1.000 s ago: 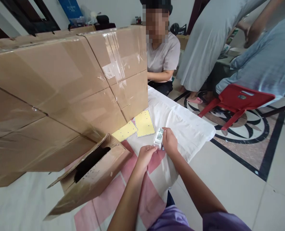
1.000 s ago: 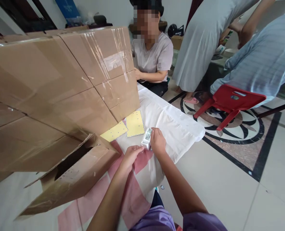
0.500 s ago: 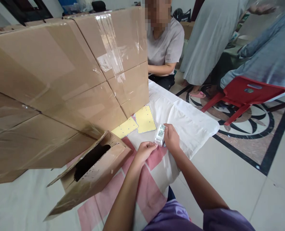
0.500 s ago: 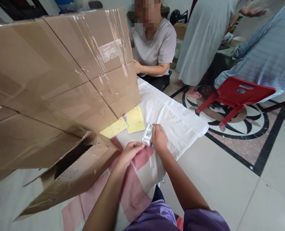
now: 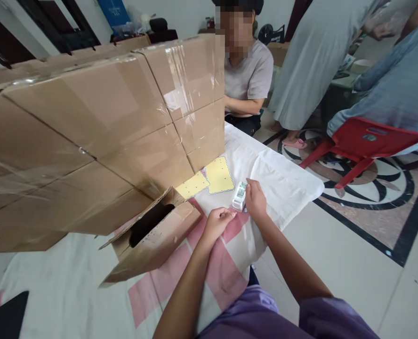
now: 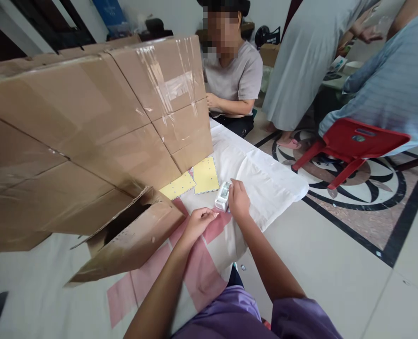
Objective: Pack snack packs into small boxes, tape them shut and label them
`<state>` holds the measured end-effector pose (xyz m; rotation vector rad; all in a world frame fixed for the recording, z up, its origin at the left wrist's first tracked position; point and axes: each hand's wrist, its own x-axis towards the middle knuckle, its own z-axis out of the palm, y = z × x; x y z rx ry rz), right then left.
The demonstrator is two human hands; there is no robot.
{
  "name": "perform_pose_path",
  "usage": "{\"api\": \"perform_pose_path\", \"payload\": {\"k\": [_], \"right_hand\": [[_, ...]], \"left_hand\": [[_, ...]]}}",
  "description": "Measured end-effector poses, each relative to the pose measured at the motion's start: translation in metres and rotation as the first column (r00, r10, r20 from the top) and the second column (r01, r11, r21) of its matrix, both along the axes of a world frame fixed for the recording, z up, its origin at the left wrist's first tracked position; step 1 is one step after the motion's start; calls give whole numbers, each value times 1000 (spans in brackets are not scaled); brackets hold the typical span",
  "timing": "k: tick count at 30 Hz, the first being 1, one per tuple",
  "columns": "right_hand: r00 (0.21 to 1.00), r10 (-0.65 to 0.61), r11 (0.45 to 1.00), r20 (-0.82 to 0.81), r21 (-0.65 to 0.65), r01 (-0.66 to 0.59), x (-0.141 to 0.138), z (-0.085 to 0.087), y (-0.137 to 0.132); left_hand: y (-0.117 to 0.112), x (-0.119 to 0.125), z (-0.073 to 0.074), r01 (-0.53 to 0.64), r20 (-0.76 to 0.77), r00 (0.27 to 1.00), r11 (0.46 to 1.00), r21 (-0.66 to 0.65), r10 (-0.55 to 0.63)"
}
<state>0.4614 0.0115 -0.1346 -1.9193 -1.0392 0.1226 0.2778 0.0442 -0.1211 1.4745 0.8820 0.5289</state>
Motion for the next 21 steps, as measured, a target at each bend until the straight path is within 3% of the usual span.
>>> {"api": "perform_pose_path", "payload": {"k": [4, 6, 10, 15, 18, 21], "right_hand": [[1000, -11, 974, 19, 226, 6, -7, 14, -18], [990, 115, 970, -84, 226, -94, -19, 25, -34], [844, 416, 909, -338, 190, -371, -57, 46, -65], [736, 435, 900, -519, 266, -344, -103, 56, -71], [736, 469, 883, -488, 279, -378, -120, 62, -67], [803, 472, 875, -364, 304, -376, -123, 77, -65]], "left_hand": [[-7, -14, 9, -28, 48, 998, 999, 25, 27], [-12, -25, 18, -29, 62, 998, 999, 38, 26], [-23, -51, 41, -34, 74, 997, 995, 95, 27], [-31, -70, 49, -100, 84, 993, 984, 148, 89], [-35, -77, 44, -169, 97, 983, 975, 146, 156], [-47, -94, 44, -281, 100, 958, 951, 128, 270]]}}
